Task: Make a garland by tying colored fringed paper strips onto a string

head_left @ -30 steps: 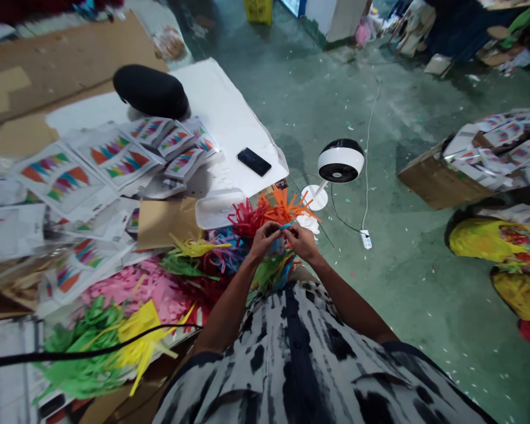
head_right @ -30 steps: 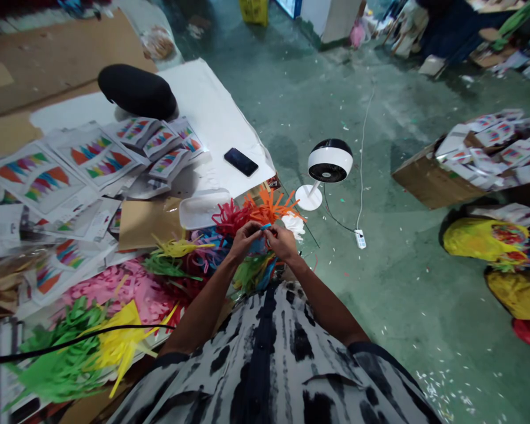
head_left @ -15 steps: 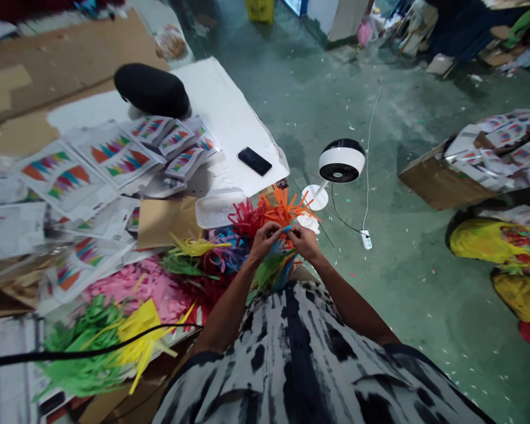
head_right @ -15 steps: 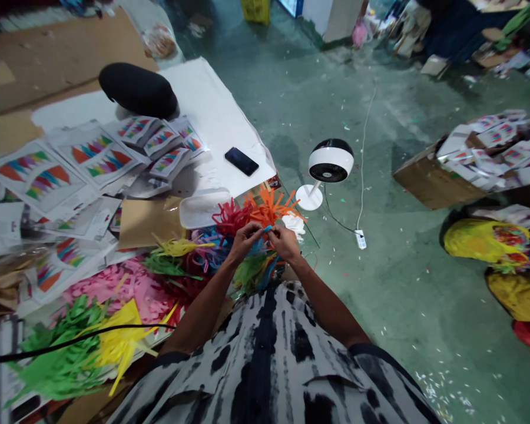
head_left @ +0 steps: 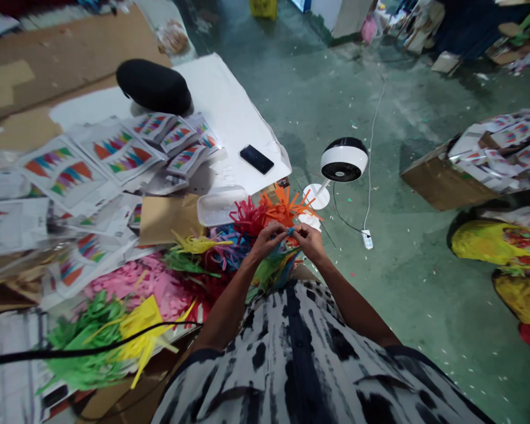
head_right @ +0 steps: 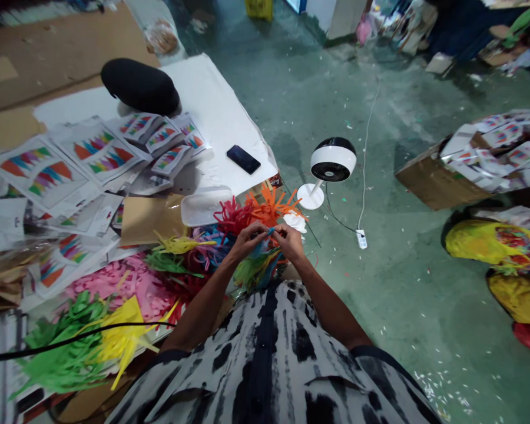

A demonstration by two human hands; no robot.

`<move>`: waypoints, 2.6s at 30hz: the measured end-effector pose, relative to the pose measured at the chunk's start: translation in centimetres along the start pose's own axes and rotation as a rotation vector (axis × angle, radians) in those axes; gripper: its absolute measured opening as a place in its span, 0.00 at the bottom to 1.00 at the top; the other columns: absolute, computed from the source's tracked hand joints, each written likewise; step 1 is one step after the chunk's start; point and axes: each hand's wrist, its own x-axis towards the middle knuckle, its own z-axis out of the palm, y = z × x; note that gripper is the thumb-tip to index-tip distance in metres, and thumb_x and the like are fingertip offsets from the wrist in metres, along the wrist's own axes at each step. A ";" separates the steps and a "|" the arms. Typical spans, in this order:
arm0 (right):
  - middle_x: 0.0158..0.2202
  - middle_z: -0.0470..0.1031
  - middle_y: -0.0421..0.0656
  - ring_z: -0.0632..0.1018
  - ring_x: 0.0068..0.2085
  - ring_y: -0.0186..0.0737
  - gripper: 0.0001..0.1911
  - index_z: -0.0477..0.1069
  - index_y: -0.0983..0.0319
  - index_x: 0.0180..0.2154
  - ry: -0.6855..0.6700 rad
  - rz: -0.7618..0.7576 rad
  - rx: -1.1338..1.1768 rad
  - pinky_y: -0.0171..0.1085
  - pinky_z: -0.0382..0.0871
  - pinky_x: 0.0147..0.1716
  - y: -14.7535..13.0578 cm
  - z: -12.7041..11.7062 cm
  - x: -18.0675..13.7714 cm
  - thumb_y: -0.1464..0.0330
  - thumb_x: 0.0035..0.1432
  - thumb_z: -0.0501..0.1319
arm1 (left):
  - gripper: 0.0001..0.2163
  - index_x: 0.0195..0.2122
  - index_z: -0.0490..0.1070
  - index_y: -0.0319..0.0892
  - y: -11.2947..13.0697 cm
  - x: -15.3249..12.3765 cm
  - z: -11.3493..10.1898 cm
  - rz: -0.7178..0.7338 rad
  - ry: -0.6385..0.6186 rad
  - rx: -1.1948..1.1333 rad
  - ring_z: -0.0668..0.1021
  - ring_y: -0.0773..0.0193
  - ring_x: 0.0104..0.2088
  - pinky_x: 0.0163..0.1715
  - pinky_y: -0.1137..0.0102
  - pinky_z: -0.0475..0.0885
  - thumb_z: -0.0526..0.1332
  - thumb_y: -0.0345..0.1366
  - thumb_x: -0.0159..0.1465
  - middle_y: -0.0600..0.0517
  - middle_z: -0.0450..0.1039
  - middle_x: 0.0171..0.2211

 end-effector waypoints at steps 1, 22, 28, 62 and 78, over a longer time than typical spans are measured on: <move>0.29 0.77 0.39 0.74 0.30 0.36 0.16 0.77 0.59 0.32 -0.007 0.001 0.033 0.35 0.67 0.32 0.0 0.0 0.0 0.52 0.56 0.68 | 0.16 0.37 0.77 0.41 0.0 0.0 0.0 -0.014 -0.002 -0.010 0.74 0.62 0.36 0.37 0.69 0.69 0.66 0.51 0.66 0.51 0.74 0.34; 0.37 0.79 0.42 0.77 0.37 0.41 0.23 0.79 0.59 0.40 -0.051 0.048 0.096 0.37 0.71 0.36 -1.7 0.3 -0.2 0.46 0.58 0.65 | 0.16 0.41 0.77 0.44 1.6 1.2 0.7 0.069 0.296 0.420 0.77 0.62 0.30 0.34 0.69 0.64 0.56 0.49 0.74 0.50 0.77 0.30; 0.31 0.77 0.40 0.76 0.33 0.40 0.20 0.77 0.59 0.33 -0.057 0.057 0.171 0.39 0.72 0.37 -2.1 0.6 0.1 0.49 0.49 0.71 | 0.16 0.41 0.79 0.46 1.6 1.5 1.2 0.073 0.191 0.397 0.79 0.61 0.34 0.35 0.70 0.65 0.57 0.50 0.73 0.49 0.79 0.33; 0.25 0.65 0.31 0.51 0.19 0.24 0.23 0.65 0.58 0.30 0.010 0.311 0.612 0.30 0.46 0.16 -2.5 -2.9 -1.1 0.53 0.50 0.74 | 0.18 0.36 0.81 0.40 -1.8 0.0 3.1 -0.033 -0.070 0.146 0.77 0.62 0.35 0.37 0.70 0.69 0.69 0.52 0.62 0.50 0.79 0.33; 0.24 0.66 0.31 0.53 0.17 0.23 0.25 0.65 0.58 0.30 0.140 0.296 0.539 0.29 0.47 0.15 -1.8 -3.1 -0.8 0.50 0.47 0.74 | 0.25 0.39 0.83 0.36 -0.2 0.5 0.5 -0.331 -0.175 -0.241 0.79 0.63 0.30 0.32 0.71 0.71 0.73 0.57 0.56 0.48 0.81 0.31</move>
